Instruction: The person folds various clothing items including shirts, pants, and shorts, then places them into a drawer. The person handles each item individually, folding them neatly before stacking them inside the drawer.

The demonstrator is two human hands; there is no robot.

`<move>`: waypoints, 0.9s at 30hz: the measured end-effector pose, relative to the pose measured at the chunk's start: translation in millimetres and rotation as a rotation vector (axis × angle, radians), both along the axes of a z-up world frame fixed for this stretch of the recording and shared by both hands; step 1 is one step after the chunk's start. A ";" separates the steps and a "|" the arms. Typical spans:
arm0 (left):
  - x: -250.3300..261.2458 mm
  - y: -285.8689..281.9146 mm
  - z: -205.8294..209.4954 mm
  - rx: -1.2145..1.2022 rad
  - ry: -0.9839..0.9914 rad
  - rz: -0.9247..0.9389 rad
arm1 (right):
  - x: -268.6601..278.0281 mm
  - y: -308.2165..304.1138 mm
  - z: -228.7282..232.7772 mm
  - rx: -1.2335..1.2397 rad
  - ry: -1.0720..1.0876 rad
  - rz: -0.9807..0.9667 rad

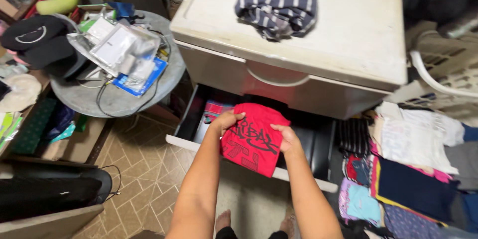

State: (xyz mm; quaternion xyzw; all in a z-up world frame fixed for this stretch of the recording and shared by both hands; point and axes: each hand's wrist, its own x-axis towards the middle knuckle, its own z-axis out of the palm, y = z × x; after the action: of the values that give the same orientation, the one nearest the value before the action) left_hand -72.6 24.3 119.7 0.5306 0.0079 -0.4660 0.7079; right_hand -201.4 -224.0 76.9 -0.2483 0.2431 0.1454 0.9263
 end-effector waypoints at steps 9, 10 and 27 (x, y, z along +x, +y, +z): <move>92.8 43.8 -77.3 0.371 -0.239 0.093 | 132.7 28.2 -73.0 -0.013 0.054 0.020; 94.3 41.3 -90.1 0.416 -0.376 0.070 | 135.6 29.6 -79.8 -0.033 0.041 0.031; 101.9 42.3 -89.5 1.207 -0.719 0.018 | 207.2 36.8 -112.7 -0.193 0.003 -0.072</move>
State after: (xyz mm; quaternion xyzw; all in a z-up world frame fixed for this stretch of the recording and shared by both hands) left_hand 29.3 66.6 30.2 0.9520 0.0347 -0.1700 0.2523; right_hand 5.9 -187.2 -35.8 -0.3273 0.2659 0.0884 0.9024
